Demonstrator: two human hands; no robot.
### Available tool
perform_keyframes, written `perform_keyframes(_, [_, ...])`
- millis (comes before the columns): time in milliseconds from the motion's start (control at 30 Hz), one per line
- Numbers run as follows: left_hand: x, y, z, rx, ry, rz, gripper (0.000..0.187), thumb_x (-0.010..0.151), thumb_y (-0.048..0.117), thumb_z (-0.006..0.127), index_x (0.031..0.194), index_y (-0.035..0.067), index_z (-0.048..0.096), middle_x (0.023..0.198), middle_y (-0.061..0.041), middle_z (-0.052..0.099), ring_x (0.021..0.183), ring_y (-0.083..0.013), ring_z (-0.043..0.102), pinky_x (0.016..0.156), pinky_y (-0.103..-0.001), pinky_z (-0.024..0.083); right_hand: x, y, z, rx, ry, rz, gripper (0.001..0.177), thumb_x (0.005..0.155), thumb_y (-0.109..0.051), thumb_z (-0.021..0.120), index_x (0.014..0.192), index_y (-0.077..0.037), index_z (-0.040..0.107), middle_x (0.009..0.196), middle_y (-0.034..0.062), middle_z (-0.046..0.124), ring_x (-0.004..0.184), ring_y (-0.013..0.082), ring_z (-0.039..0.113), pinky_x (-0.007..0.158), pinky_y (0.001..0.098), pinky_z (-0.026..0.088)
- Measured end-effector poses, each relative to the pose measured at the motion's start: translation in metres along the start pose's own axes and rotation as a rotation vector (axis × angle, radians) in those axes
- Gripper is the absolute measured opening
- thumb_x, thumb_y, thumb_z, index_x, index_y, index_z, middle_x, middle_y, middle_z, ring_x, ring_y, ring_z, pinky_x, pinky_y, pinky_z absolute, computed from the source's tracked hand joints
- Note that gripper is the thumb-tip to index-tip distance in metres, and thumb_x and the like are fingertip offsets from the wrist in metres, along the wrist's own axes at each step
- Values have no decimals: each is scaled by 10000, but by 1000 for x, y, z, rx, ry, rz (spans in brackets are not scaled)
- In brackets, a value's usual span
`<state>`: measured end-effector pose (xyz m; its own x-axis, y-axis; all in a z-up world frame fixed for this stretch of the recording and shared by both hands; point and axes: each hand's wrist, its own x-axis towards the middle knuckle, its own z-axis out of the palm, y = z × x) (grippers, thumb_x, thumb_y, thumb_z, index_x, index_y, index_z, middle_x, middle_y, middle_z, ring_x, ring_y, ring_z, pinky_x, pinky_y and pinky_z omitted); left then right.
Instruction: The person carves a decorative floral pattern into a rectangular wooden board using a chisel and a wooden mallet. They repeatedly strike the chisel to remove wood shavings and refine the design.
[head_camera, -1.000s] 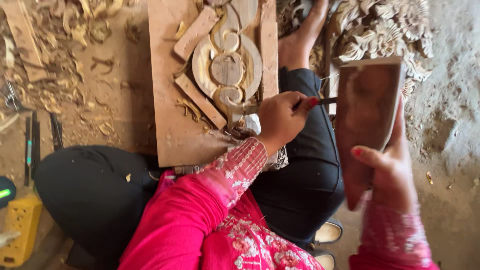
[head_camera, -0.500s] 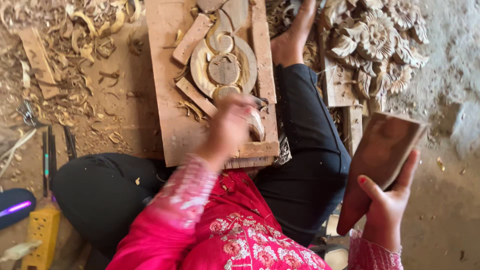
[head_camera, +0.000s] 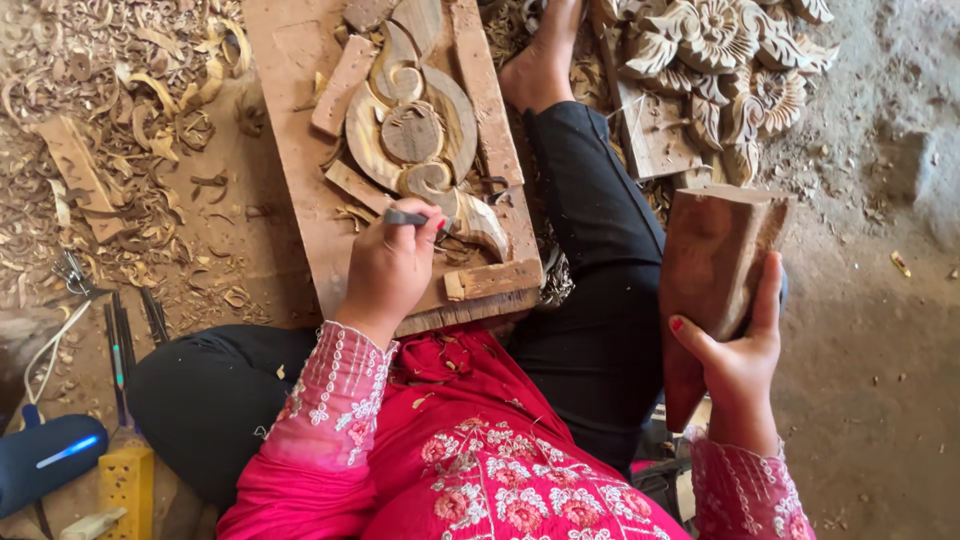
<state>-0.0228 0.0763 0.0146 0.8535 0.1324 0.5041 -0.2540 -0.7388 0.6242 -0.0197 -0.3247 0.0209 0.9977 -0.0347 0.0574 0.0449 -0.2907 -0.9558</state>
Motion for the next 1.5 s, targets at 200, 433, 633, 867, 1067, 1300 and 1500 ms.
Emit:
perform_keyframes(200, [2, 12, -2, 65, -83, 83, 210, 981, 57, 713, 1081, 60, 528, 934, -117, 686, 804, -338, 683, 696, -423, 542, -4, 3, -3, -79, 11, 10, 1201, 710, -46, 874, 1710, -27, 210, 1618, 137, 465, 1456, 228, 481, 1216, 353, 401])
perform_keyframes(433, [-7, 16, 18, 131, -197, 97, 214, 1052, 81, 707, 1115, 87, 502, 942, -98, 690, 847, -275, 721, 721, -338, 616, 2, -24, 7, -110, -41, -47, 1182, 697, -57, 877, 1692, -12, 241, 1579, 161, 503, 1417, 226, 511, 1192, 359, 422])
perform_keyframes(633, [-27, 12, 40, 298, -138, 191, 237, 976, 85, 687, 1147, 89, 524, 978, -107, 709, 931, -312, 738, 804, -357, 630, 2, -106, 38, 76, -353, -378, 977, 770, -153, 874, 1581, -95, 333, 1543, 180, 508, 1386, 300, 569, 1146, 396, 503])
perform_keyframes(867, [-36, -8, 61, 134, -82, 154, 222, 1009, 40, 668, 1195, 101, 562, 1044, -106, 721, 959, -284, 743, 827, -348, 625, 19, -177, 65, -332, -728, -518, 885, 605, -208, 863, 1431, -191, 547, 1439, 271, 564, 1065, 382, 709, 823, 428, 611])
perform_keyframes(1067, [-40, -24, 62, 13, -55, 113, 191, 998, 5, 647, 1139, 122, 591, 1027, -94, 718, 960, -280, 745, 845, -372, 621, 31, -190, 86, -490, -789, -538, 879, 624, -198, 921, 1428, -280, 574, 1461, 213, 580, 985, 347, 722, 798, 388, 591])
perform_keyframes(1300, [-88, -5, 5, -330, -64, 218, 204, 974, -30, 643, 1112, 113, 598, 1046, -107, 731, 951, -286, 750, 844, -391, 619, 25, -128, 63, -163, -443, -384, 1078, 654, -223, 929, 1564, -24, 387, 1515, 205, 524, 1410, 282, 523, 1168, 379, 415])
perform_keyframes(1500, [-82, -1, 0, -201, 56, -5, 248, 998, 31, 681, 1134, 73, 478, 1182, -180, 740, 1075, -325, 755, 886, -407, 621, 0, -83, 51, -133, -305, -95, 1180, 634, -216, 911, 1619, 5, 299, 1535, 190, 527, 1409, 224, 498, 1165, 338, 370])
